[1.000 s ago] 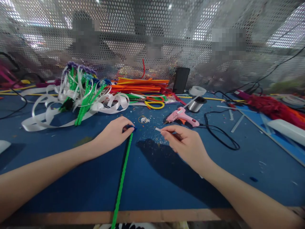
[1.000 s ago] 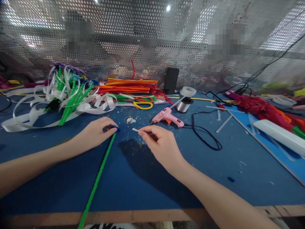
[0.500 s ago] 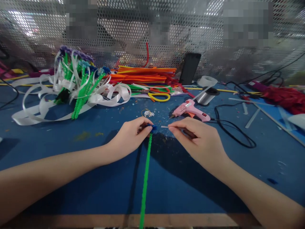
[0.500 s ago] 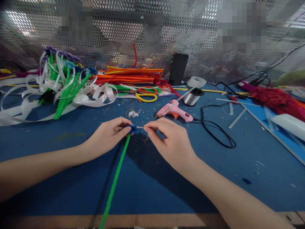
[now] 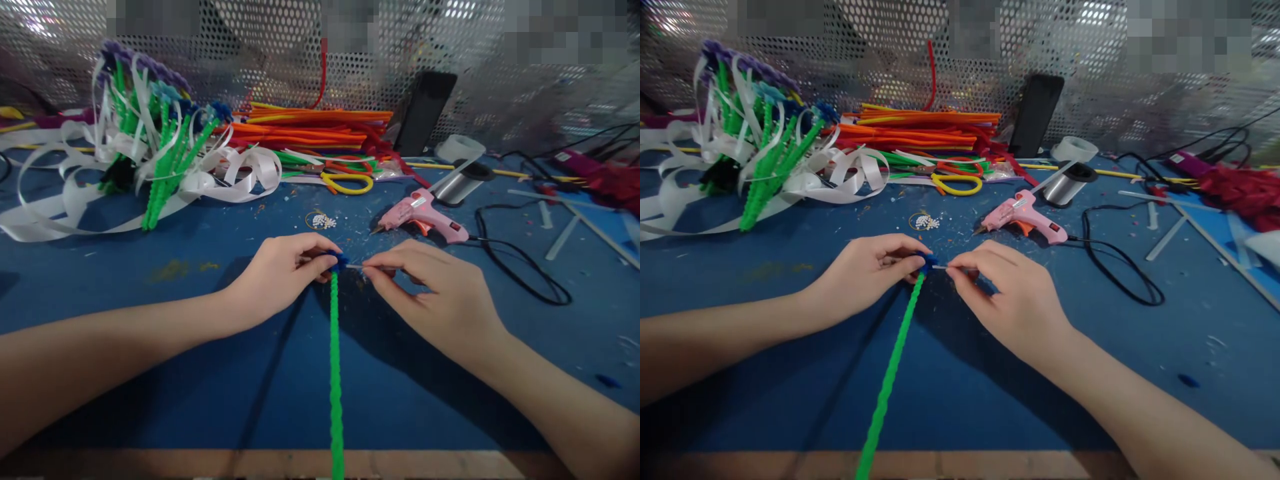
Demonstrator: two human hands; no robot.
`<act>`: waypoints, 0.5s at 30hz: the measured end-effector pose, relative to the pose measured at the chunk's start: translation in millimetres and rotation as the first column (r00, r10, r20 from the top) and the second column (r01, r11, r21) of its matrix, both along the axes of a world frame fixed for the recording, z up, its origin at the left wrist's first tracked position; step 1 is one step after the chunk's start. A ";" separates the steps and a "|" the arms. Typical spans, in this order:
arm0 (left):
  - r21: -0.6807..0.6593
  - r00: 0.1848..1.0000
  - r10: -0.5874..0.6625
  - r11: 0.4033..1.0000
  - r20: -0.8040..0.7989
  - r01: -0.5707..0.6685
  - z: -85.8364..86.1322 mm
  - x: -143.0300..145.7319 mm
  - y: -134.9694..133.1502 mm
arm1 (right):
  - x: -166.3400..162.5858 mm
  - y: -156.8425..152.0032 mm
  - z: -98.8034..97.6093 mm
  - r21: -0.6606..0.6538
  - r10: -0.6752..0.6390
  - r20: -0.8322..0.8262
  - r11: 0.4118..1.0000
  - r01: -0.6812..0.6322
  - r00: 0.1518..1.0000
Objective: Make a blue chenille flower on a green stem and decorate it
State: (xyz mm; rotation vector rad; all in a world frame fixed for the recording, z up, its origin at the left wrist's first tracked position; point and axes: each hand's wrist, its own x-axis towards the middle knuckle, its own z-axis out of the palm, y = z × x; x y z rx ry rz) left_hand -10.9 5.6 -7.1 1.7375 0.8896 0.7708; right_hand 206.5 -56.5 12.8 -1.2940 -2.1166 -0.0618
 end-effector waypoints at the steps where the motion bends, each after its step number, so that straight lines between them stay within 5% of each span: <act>1: -0.006 1.000 -0.008 1.000 -0.008 0.008 -0.1 -0.4 0.0 | -0.2 0.0 -0.1 0.003 0.000 0.000 1.000 0.000 1.000; 15: 0.114 0.998 -0.001 0.993 -0.061 0.008 -2.2 -1.3 -2.2 | 0.1 -1.3 -0.8 -0.003 -0.027 0.064 1.000 0.028 0.998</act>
